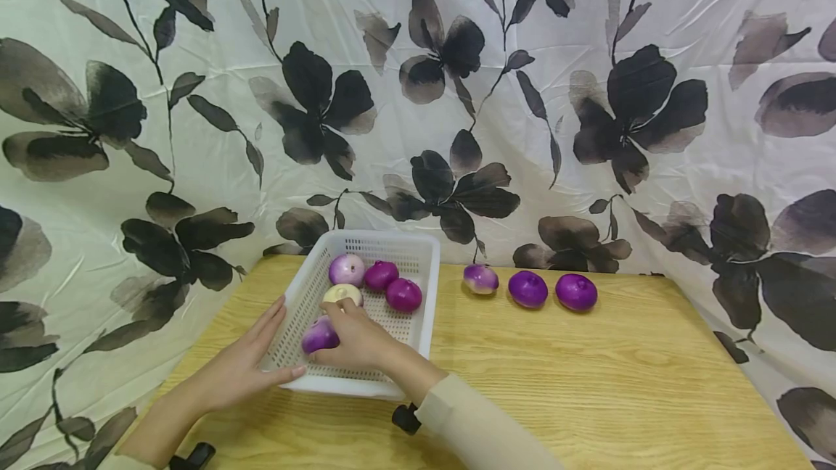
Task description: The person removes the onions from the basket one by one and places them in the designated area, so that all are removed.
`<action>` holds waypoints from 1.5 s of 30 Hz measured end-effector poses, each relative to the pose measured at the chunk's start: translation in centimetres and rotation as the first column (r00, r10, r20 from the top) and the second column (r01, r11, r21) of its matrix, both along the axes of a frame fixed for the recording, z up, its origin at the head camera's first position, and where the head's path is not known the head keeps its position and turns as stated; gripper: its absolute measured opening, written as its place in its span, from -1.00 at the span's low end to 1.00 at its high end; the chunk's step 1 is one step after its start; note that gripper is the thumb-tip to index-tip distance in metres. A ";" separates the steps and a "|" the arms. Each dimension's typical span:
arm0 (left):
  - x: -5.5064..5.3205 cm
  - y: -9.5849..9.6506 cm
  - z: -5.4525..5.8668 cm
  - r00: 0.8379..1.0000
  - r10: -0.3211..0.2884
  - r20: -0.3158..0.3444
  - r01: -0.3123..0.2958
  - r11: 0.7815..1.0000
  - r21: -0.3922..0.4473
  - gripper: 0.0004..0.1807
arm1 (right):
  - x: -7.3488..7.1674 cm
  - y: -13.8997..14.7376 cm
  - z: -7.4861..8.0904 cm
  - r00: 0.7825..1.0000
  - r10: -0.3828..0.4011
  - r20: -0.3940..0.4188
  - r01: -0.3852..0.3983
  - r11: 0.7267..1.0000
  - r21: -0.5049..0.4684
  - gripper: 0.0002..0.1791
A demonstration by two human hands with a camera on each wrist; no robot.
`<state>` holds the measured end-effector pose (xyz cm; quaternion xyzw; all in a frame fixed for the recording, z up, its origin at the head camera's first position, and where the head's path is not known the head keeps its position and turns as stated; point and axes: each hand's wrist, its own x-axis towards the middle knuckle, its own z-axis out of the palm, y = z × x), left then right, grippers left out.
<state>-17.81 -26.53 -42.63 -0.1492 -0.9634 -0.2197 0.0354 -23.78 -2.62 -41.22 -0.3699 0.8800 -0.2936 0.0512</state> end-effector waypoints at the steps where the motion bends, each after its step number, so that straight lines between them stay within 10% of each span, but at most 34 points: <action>1: 0.0 0.0 0.1 1.000 0.001 0.000 -0.001 1.000 -0.004 0.34 | 0.0 0.0 0.0 1.000 -0.007 -0.004 0.007 1.000 0.012 -0.04; 30: 0.0 0.0 0.0 1.000 -0.009 0.004 0.008 1.000 0.028 0.32 | -0.6 -1.1 -1.1 0.999 0.031 -0.018 -0.031 0.999 -0.010 -0.54; 45: -0.2 0.0 -0.2 1.000 -0.007 0.008 0.007 1.000 0.020 0.30 | -0.4 -1.4 -1.4 0.997 0.059 -0.050 -0.053 0.991 0.121 -0.28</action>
